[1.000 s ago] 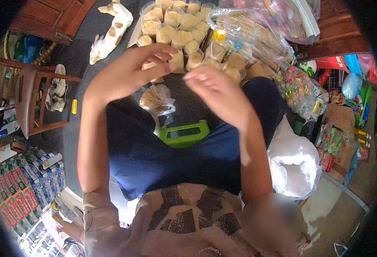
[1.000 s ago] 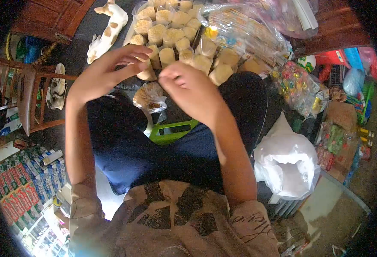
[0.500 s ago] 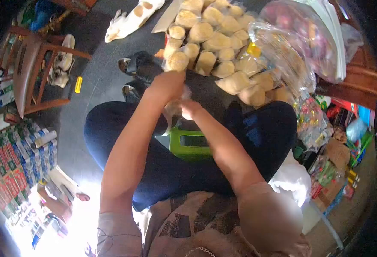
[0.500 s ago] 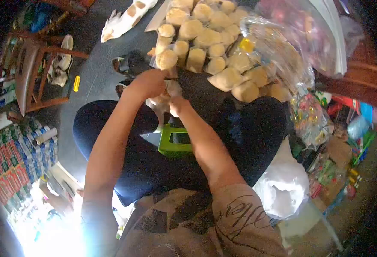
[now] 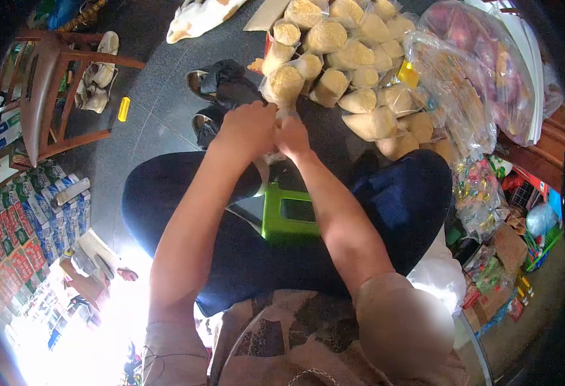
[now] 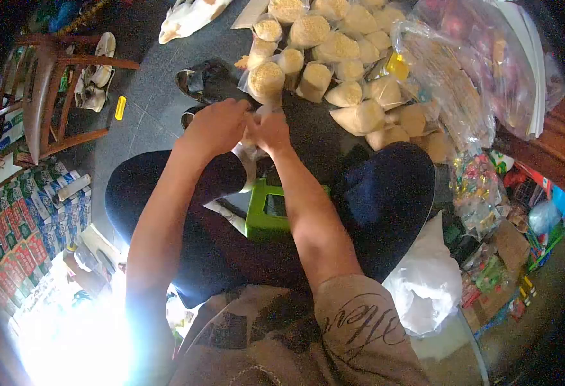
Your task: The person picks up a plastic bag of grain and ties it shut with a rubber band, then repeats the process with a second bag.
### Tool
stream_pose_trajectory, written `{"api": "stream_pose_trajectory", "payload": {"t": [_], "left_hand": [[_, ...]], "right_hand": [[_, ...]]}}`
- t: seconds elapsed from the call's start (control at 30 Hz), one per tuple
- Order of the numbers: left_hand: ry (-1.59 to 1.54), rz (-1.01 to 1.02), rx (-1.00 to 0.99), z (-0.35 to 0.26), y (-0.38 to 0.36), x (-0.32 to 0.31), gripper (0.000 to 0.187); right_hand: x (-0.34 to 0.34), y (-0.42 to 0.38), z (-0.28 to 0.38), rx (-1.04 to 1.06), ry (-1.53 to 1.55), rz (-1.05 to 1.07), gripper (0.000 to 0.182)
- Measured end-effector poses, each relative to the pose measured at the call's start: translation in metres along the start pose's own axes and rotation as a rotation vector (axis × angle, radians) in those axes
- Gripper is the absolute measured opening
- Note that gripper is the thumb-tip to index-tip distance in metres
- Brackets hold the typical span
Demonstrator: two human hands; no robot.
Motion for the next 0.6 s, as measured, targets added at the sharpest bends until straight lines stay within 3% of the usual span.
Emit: {"api": "stream_pose_trajectory", "payload": {"t": [0.1,0.33,0.43,0.53,0.6], "left_hand": [[-0.044,0.022,-0.014,-0.006,0.002,-0.001,0.031],[0.001,0.071,-0.029,-0.018,0.002,0.002,0.031],[-0.018,0.045,-0.051,-0.019,0.003,-0.004,0.031],[-0.023,0.024,-0.055,-0.021,0.001,-0.002,0.03],[-0.012,0.025,-0.056,-0.02,0.0,0.001,0.03]], "right_hand": [[0.007,0.016,-0.009,0.057,0.087,-0.174,0.042],[-0.001,0.009,-0.057,-0.171,-0.438,-0.006,0.031],[-0.022,0.002,-0.073,0.043,-0.64,-0.271,0.029],[-0.024,0.002,-0.067,0.018,-0.674,-0.288,0.025],[-0.023,0.009,-0.065,-0.089,-0.624,-0.15,0.024]]}}
Point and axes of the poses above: each hand's wrist, its own y-axis towards the middle knuckle, its own x-axis out of the back of the hand, z = x × y, the point moved 4 cm from there along y, towards the middle knuckle, and after that the axes turned 2 degrees about y, right-handed, at the moved point
